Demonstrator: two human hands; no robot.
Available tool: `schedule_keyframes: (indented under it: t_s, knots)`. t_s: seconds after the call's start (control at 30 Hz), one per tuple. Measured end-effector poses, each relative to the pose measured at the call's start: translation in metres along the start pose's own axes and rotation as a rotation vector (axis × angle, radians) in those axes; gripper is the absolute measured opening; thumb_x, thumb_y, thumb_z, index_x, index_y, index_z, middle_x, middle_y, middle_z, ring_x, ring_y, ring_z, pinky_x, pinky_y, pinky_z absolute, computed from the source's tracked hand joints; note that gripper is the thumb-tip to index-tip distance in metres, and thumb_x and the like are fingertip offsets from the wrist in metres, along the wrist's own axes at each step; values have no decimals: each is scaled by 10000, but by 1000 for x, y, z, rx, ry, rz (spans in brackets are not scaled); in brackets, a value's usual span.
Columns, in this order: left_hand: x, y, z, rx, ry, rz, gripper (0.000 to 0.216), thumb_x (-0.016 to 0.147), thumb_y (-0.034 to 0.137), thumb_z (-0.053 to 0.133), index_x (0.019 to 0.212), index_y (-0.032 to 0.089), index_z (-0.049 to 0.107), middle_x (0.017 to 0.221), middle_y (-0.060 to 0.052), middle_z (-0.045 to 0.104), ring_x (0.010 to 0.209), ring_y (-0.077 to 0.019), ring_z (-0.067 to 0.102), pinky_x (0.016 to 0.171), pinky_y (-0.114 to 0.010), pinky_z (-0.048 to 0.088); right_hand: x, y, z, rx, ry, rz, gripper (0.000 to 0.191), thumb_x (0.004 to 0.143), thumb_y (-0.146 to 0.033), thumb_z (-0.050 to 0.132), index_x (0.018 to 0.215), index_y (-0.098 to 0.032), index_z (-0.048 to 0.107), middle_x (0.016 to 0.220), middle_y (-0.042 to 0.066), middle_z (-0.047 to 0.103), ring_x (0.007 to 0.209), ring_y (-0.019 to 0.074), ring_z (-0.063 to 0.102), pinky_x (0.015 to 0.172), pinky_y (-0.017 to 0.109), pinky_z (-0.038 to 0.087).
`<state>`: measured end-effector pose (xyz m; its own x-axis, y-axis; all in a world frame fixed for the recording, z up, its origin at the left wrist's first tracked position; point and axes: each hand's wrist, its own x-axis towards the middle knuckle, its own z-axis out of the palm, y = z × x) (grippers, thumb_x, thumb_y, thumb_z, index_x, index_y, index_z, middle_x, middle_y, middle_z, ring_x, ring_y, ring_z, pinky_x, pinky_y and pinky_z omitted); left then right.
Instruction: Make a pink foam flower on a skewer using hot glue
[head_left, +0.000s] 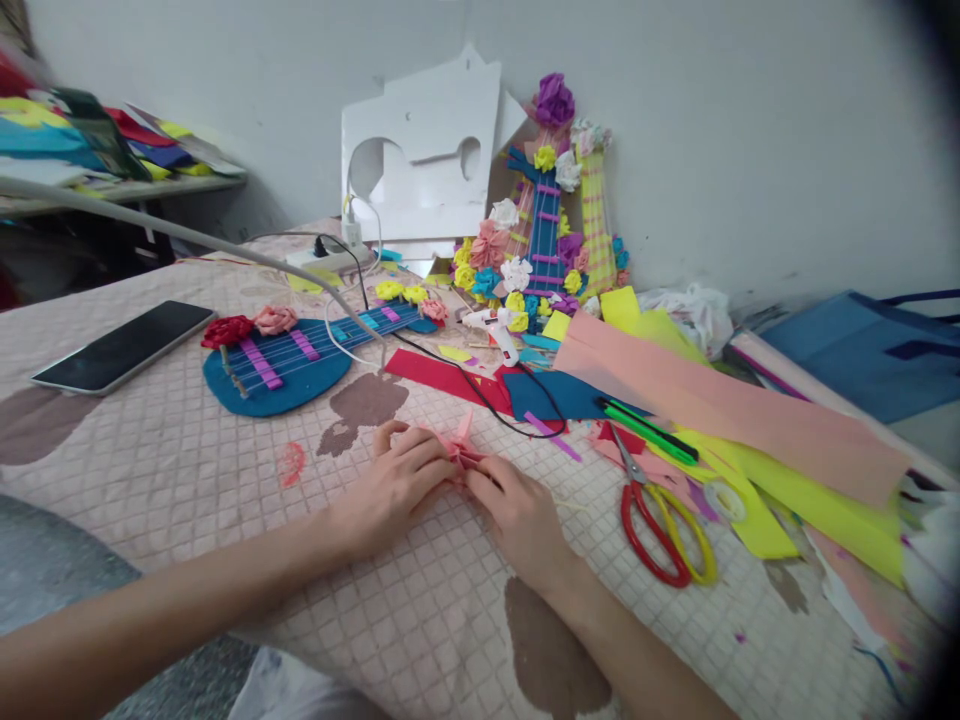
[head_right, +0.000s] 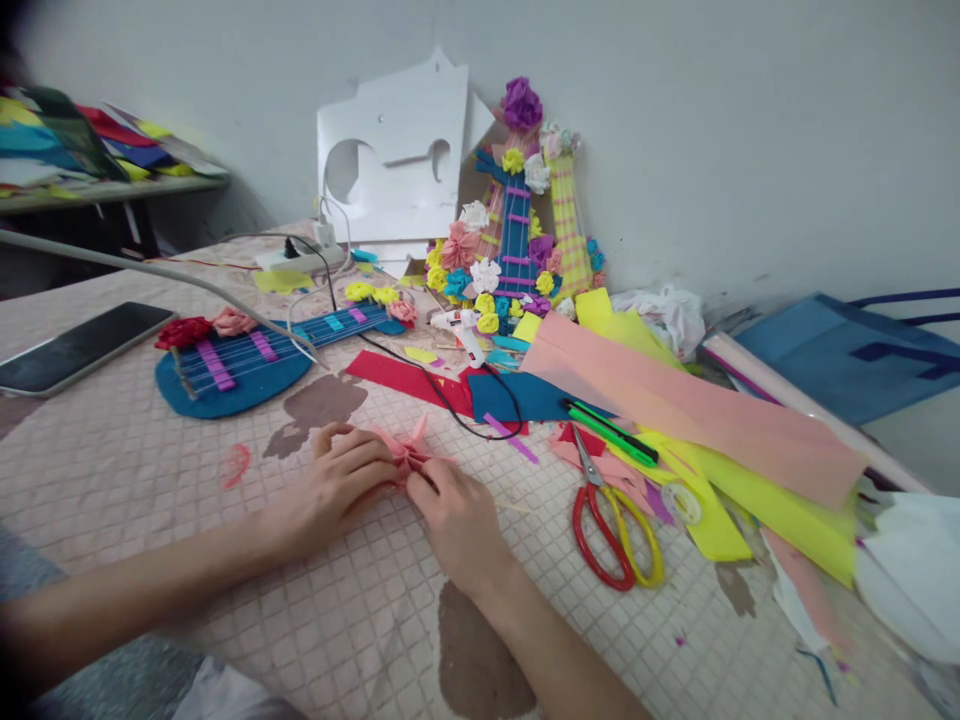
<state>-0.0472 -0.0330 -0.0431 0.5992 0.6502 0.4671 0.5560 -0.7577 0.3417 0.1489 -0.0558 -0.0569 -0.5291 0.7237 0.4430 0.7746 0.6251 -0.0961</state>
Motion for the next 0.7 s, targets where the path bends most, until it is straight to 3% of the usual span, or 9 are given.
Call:
schedule_keyframes:
  t_s: [0.2,0.7]
  knots:
    - [1,2,0,-8,-20,8,118,934,207,480,927,219,598,956,-3,636,964,-181,508,940,-403,225,0,0,-1,9,15,-38,227,885,-71,423,969,-160,614,933,64,637,825,189,582,637,283,500]
    - [-3,1,4,-35,-17,-8,86,915,207,510,899,221,593,936,-5,638,959,-181,506,923,-395,228,-4,0,1,197,-46,76,126,913,-160,446,987,-180,545,959,69,593,917,190,582,755,307,508]
